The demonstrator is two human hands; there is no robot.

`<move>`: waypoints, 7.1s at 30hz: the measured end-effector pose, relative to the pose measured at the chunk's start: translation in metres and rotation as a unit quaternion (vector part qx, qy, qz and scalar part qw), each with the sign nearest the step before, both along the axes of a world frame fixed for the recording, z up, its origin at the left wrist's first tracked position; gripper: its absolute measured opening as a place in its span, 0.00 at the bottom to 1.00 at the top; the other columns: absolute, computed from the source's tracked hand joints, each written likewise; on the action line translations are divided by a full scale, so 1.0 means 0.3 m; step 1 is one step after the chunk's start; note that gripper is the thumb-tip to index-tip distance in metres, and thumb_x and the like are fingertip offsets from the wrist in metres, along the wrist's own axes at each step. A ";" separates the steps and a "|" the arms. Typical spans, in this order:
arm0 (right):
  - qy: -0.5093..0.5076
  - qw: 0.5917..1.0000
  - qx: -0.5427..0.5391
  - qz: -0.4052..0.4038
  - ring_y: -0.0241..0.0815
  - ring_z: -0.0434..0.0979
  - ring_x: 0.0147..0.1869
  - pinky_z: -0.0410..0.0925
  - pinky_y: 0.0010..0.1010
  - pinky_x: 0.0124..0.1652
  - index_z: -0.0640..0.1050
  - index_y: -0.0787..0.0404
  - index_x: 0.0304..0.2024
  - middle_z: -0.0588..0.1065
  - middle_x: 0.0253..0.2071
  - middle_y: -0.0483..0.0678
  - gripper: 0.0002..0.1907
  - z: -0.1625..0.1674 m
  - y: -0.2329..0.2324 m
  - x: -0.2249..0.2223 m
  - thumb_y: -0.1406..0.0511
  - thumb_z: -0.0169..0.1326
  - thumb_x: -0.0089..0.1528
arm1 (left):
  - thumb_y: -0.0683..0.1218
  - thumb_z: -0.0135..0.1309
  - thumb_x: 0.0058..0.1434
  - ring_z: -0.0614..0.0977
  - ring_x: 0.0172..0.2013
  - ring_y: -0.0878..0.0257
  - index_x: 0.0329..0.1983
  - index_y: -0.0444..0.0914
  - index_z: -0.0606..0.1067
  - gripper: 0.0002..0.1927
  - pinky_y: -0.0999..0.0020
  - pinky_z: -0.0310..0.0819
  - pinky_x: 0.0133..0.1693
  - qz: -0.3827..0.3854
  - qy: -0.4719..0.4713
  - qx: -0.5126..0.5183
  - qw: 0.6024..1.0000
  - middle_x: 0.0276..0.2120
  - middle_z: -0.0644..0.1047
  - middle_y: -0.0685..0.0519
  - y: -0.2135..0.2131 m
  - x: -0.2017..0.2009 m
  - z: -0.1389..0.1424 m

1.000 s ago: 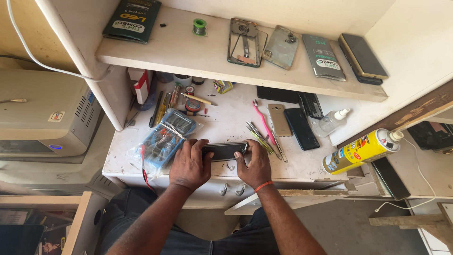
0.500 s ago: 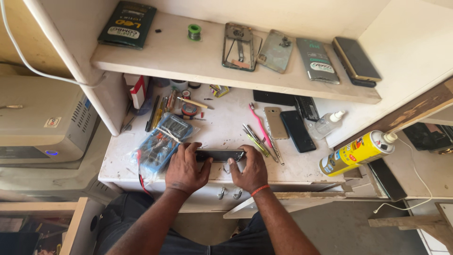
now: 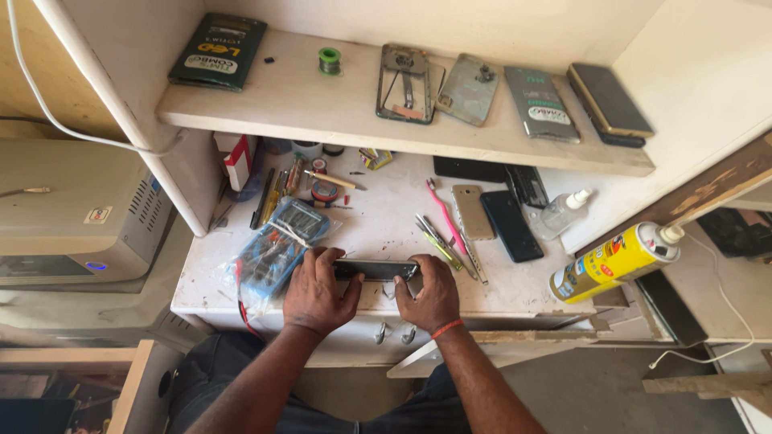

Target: The person disassembles a smartphone on a workbench, using a screwdriver and tweezers to remove screws and separate the back cover. They then use a prying tool to detach the camera module and lift the display assembly, exposing internal components.

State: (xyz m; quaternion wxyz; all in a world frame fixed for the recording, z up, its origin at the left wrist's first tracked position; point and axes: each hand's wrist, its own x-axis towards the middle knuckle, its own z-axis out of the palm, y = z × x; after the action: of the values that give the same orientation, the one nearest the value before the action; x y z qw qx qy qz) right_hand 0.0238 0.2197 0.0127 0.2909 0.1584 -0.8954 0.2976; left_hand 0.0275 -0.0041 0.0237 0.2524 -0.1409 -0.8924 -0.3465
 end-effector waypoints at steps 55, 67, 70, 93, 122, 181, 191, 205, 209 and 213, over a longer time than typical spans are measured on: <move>-0.010 0.981 -0.181 -0.071 0.38 0.78 0.37 0.74 0.27 0.39 0.77 0.60 0.60 0.80 0.43 0.49 0.23 0.000 -0.001 -0.007 0.68 0.63 0.61 | 0.47 0.59 0.60 0.77 0.47 0.45 0.53 0.40 0.71 0.19 0.51 0.70 0.49 -0.004 -0.006 -0.006 1.000 0.47 0.74 0.45 -0.009 -0.026 -0.024; -0.046 0.980 -0.184 -0.059 0.36 0.77 0.33 0.73 0.28 0.37 0.80 0.64 0.52 0.81 0.36 0.48 0.17 0.037 -0.005 -0.016 0.64 0.62 0.63 | 0.51 0.54 0.66 0.78 0.44 0.47 0.50 0.41 0.73 0.13 0.51 0.70 0.47 -0.006 0.021 -0.011 1.000 0.44 0.76 0.48 0.001 -0.027 -0.026; -0.048 0.981 -0.174 -0.069 0.37 0.76 0.33 0.72 0.29 0.35 0.81 0.64 0.50 0.80 0.38 0.48 0.14 0.058 -0.009 -0.016 0.66 0.61 0.62 | 0.50 0.53 0.68 0.78 0.44 0.46 0.50 0.41 0.72 0.12 0.51 0.70 0.47 0.001 0.011 -0.006 1.000 0.44 0.76 0.47 0.002 -0.026 -0.033; -0.147 0.899 -0.395 0.115 0.28 0.69 0.36 0.65 0.21 0.37 0.70 0.62 0.46 0.73 0.35 0.42 0.12 0.003 -0.225 -0.058 0.69 0.60 0.64 | 0.53 0.45 0.72 0.77 0.43 0.39 0.49 0.33 0.70 0.17 0.47 0.70 0.45 0.034 -0.013 0.039 0.999 0.40 0.75 0.41 0.001 -0.027 -0.057; -0.031 0.906 -0.029 -0.422 0.56 0.80 0.43 0.72 0.44 0.44 0.83 0.64 0.39 0.80 0.38 0.59 0.10 -0.010 0.629 -0.156 0.63 0.62 0.62 | 0.46 0.55 0.61 0.79 0.39 0.46 0.30 0.36 0.76 0.08 0.52 0.73 0.44 -0.006 0.045 -0.019 0.999 0.38 0.77 0.45 -0.002 -0.011 0.008; -0.058 0.953 0.245 -0.168 0.62 0.76 0.60 0.66 0.51 0.59 0.81 0.60 0.52 0.78 0.54 0.59 0.17 0.017 0.506 -0.839 0.61 0.52 0.64 | 0.48 0.58 0.56 0.77 0.39 0.49 0.27 0.39 0.75 0.08 0.53 0.69 0.41 -0.018 0.029 -0.102 0.994 0.37 0.76 0.48 -0.030 0.032 0.031; -0.194 0.963 0.125 -0.140 0.54 0.64 0.72 0.58 0.46 0.67 0.71 0.54 0.67 0.67 0.69 0.56 0.31 0.020 0.475 -0.886 0.46 0.45 0.68 | 0.48 0.58 0.58 0.78 0.40 0.50 0.28 0.39 0.76 0.09 0.52 0.69 0.43 -0.022 -0.003 -0.102 0.995 0.38 0.77 0.49 -0.036 0.048 0.032; -0.057 0.984 0.137 -0.096 0.59 0.57 0.77 0.52 0.48 0.71 0.65 0.58 0.72 0.61 0.74 0.60 0.30 -0.100 0.448 -0.953 0.56 0.48 0.69 | 0.48 0.57 0.59 0.77 0.40 0.50 0.27 0.38 0.77 0.09 0.52 0.68 0.42 -0.029 0.010 -0.090 0.995 0.38 0.77 0.49 -0.033 0.042 0.033; -0.103 0.958 0.241 -0.113 0.60 0.62 0.72 0.56 0.50 0.68 0.71 0.56 0.65 0.67 0.67 0.59 0.30 -0.047 0.401 -0.898 0.65 0.54 0.58 | 0.48 0.57 0.59 0.77 0.41 0.50 0.28 0.38 0.77 0.09 0.51 0.68 0.42 -0.031 -0.003 -0.091 0.995 0.38 0.77 0.49 -0.034 0.035 0.033; -0.088 0.970 0.217 -0.064 0.63 0.70 0.66 0.63 0.50 0.63 0.78 0.59 0.57 0.75 0.58 0.61 0.24 -0.029 0.250 -0.860 0.69 0.53 0.56 | 0.48 0.57 0.60 0.77 0.41 0.50 0.30 0.38 0.77 0.09 0.52 0.69 0.43 -0.035 0.003 -0.079 0.996 0.39 0.77 0.49 -0.036 0.039 0.029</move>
State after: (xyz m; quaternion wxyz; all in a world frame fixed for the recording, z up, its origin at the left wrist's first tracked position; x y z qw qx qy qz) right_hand -0.2342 0.2946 0.0040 0.1880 0.1328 -0.9690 0.0898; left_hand 0.0393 -0.0148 0.0323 0.2312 -0.1927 -0.9108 -0.2827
